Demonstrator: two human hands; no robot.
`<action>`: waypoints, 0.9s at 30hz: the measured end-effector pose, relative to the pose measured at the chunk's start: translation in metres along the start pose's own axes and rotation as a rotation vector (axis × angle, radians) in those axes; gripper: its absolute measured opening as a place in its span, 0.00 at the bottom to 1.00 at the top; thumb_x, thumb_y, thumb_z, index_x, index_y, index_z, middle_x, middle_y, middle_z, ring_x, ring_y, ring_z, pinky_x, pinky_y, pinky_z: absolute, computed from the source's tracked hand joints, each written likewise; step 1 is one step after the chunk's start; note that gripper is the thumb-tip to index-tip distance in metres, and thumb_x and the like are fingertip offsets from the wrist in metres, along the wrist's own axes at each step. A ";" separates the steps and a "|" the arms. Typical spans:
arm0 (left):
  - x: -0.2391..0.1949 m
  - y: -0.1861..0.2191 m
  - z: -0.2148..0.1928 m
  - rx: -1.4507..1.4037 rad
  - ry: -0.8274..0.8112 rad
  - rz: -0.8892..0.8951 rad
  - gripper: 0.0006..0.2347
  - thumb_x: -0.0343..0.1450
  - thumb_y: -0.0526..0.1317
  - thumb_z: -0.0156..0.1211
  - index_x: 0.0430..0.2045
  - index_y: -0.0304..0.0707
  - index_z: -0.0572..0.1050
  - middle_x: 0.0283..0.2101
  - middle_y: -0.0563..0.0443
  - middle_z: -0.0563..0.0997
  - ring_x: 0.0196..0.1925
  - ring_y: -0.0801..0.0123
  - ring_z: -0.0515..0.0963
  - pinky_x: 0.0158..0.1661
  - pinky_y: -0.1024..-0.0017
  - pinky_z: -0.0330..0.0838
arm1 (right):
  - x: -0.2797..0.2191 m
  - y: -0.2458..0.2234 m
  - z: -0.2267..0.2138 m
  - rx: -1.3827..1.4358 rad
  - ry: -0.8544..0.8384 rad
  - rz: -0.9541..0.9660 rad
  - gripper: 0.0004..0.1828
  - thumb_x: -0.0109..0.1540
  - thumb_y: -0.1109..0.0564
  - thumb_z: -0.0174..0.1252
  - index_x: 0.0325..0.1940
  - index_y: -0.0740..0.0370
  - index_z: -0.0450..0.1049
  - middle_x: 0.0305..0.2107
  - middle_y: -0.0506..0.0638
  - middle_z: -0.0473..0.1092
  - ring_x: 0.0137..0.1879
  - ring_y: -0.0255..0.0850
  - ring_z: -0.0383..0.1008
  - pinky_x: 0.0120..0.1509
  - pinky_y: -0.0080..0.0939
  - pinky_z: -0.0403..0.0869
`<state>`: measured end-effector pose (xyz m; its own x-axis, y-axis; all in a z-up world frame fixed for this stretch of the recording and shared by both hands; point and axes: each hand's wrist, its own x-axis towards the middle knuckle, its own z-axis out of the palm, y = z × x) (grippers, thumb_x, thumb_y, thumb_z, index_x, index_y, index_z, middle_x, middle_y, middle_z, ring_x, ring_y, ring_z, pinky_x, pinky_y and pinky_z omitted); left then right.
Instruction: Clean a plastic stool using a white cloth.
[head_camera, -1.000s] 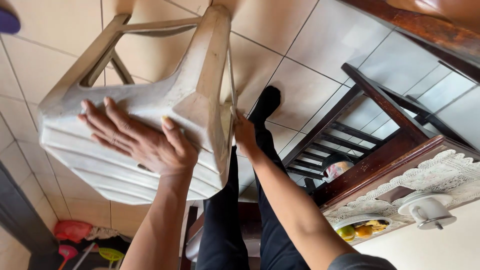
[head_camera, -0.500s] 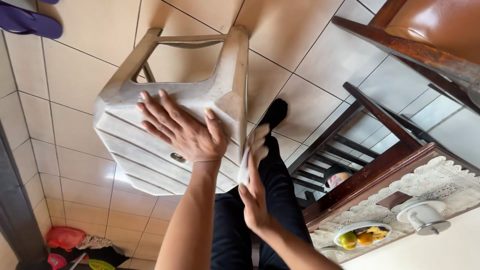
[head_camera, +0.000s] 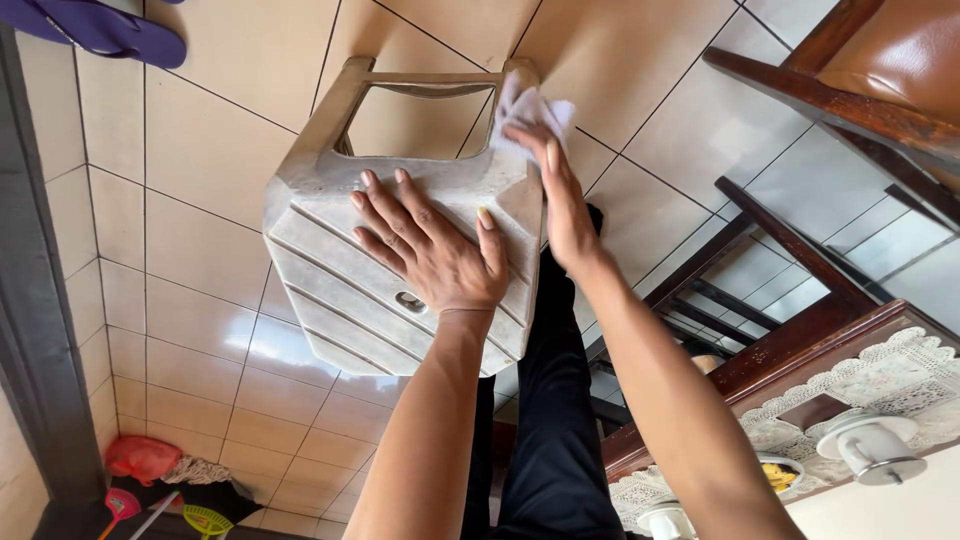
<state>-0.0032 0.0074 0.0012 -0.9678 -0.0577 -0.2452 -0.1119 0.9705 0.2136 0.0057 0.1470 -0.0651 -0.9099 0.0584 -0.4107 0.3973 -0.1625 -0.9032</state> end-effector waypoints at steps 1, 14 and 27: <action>-0.001 0.001 0.001 -0.004 0.001 -0.007 0.38 0.76 0.58 0.45 0.74 0.26 0.46 0.79 0.27 0.42 0.82 0.35 0.36 0.76 0.39 0.27 | -0.014 -0.016 0.002 -0.005 -0.006 0.001 0.43 0.74 0.30 0.28 0.72 0.68 0.64 0.72 0.58 0.60 0.83 0.49 0.52 0.88 0.50 0.47; 0.001 0.000 0.002 -0.061 -0.071 -0.045 0.39 0.72 0.59 0.50 0.73 0.27 0.50 0.78 0.29 0.42 0.81 0.38 0.35 0.74 0.39 0.24 | 0.023 0.014 -0.018 -0.021 -0.133 0.144 0.46 0.70 0.27 0.38 0.76 0.69 0.56 0.74 0.59 0.53 0.82 0.48 0.46 0.84 0.49 0.45; 0.020 -0.053 -0.034 -0.221 0.142 -0.220 0.30 0.80 0.54 0.40 0.75 0.32 0.51 0.80 0.37 0.47 0.83 0.47 0.38 0.77 0.47 0.21 | -0.041 -0.079 -0.015 -0.041 -0.242 0.197 0.53 0.69 0.26 0.42 0.81 0.69 0.40 0.80 0.62 0.40 0.86 0.52 0.36 0.87 0.50 0.39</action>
<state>-0.0245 -0.0533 0.0176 -0.9351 -0.3070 -0.1769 -0.3524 0.8581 0.3735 0.0133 0.1720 0.0216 -0.8152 -0.2070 -0.5409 0.5685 -0.1072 -0.8157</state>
